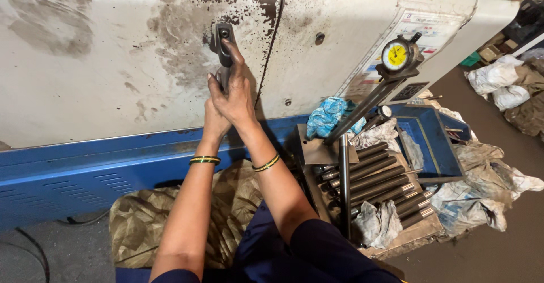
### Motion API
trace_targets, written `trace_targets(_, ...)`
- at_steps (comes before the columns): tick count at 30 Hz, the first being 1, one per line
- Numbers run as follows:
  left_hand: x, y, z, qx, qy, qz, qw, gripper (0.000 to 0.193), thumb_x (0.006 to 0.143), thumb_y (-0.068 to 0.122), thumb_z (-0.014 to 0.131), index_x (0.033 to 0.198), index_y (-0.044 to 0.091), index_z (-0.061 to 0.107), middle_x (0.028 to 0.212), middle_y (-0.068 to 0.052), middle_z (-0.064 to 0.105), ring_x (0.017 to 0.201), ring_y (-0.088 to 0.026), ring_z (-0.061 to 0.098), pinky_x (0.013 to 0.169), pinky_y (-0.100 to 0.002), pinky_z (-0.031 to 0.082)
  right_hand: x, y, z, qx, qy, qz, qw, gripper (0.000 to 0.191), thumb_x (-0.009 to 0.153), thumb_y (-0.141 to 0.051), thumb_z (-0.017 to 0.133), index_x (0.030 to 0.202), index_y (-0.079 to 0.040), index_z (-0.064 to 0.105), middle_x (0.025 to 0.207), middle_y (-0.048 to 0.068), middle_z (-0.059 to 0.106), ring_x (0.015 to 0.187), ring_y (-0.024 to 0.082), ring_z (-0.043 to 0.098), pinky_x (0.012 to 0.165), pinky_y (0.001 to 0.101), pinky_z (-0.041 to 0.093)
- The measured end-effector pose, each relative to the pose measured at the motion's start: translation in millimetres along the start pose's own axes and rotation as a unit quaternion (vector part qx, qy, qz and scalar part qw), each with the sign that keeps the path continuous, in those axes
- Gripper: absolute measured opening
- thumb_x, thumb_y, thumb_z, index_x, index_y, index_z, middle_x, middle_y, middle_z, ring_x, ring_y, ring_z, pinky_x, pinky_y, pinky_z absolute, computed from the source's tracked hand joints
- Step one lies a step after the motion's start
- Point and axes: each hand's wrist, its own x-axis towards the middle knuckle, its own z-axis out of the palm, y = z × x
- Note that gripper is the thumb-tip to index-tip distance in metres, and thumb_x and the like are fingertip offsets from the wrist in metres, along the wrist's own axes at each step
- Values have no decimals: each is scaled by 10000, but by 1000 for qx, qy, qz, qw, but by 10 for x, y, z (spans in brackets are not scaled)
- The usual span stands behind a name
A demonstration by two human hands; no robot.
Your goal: The person operates a metal lathe, removes a cylindrical metal rod from the chuck, and places it on a nearby tray. They then insert another rod into the chuck and close the machine door.
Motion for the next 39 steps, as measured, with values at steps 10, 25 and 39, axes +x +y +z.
trace_targets(10, -3, 45, -9, -8, -8, -48, 999, 439, 918, 216, 723, 1277, -20, 630, 1129, -251, 736, 1138, -349, 727, 900, -408, 557, -5, 68, 27, 1, -8, 4, 1000, 807, 929, -28, 683, 1579, -131, 217, 1569, 209, 463, 1337, 339, 615, 1102, 399, 534)
trace_targets(25, -9, -38, 2, 18, -7, -23, 1000, 424, 914, 214, 727, 1269, -7, 655, 1122, -262, 730, 1119, -378, 716, 896, -431, 555, -13, 73, 41, 0, -1, -19, 1000, 826, 928, -6, 686, 1589, -141, 210, 1587, 201, 435, 1398, 367, 570, 1137, 414, 515)
trace_targets(39, -14, -18, 1, -14, -4, -49, 999, 414, 911, 230, 722, 1234, -20, 652, 1073, -236, 745, 1095, -341, 737, 879, -414, 556, -6, 84, 34, -22, 0, -26, 999, 828, 919, -27, 695, 1587, -138, 218, 1566, 220, 441, 1389, 387, 556, 1142, 430, 497)
